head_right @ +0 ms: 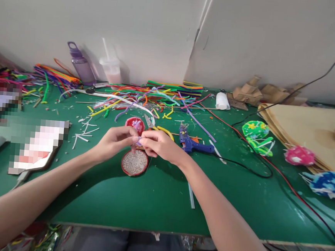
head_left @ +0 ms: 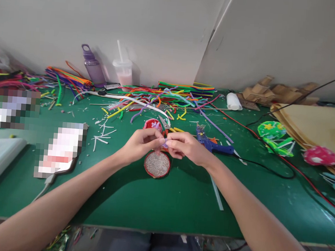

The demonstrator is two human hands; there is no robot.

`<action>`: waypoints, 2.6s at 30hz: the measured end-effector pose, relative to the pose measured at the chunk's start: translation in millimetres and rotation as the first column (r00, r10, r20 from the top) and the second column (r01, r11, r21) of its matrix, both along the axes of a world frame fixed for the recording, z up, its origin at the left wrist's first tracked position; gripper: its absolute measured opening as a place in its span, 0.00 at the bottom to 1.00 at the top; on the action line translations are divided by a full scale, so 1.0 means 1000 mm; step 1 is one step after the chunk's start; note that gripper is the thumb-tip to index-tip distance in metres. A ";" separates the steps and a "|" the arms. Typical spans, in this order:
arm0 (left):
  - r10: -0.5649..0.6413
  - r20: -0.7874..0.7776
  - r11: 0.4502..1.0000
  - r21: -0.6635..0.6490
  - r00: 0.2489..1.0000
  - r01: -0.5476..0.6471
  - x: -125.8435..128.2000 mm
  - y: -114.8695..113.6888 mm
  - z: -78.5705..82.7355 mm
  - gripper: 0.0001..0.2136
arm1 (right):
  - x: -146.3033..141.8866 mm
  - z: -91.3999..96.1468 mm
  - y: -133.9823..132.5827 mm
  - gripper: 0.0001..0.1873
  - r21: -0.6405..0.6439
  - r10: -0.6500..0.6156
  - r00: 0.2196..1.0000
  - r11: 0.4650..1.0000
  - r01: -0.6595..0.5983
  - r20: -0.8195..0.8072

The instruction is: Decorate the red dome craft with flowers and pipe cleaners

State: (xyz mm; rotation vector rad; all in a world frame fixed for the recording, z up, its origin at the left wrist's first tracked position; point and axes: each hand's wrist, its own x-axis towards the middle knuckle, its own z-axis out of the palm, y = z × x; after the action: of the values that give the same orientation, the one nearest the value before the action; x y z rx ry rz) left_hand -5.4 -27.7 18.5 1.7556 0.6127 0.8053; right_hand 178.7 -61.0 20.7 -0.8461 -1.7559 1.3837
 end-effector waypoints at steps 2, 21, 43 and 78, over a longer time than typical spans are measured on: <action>0.004 0.005 1.000 0.008 1.000 -0.004 0.000 -0.001 0.000 0.11 | -0.002 -0.001 0.000 0.15 0.015 -0.016 1.000 1.000 0.016 -0.020; 0.108 0.089 0.990 -0.096 0.990 -0.100 0.002 0.002 -0.006 0.12 | 0.001 -0.003 -0.003 0.08 0.865 -0.585 0.776 0.489 0.107 0.235; -0.194 0.062 0.885 -0.419 0.979 0.202 -0.004 0.005 -0.002 0.11 | 0.000 -0.005 -0.002 0.13 0.878 -0.521 0.760 0.460 -0.132 0.387; 0.012 -0.096 0.953 0.302 0.995 0.018 -0.006 0.007 0.002 0.10 | -0.012 0.000 -0.004 0.09 -0.018 -0.227 0.974 0.974 0.227 -0.018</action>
State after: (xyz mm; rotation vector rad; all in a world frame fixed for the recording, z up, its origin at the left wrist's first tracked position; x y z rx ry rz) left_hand -11.5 -21.1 20.9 2.0846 0.5722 0.8506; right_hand 167.2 -65.3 21.0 -1.0051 -1.5802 1.2517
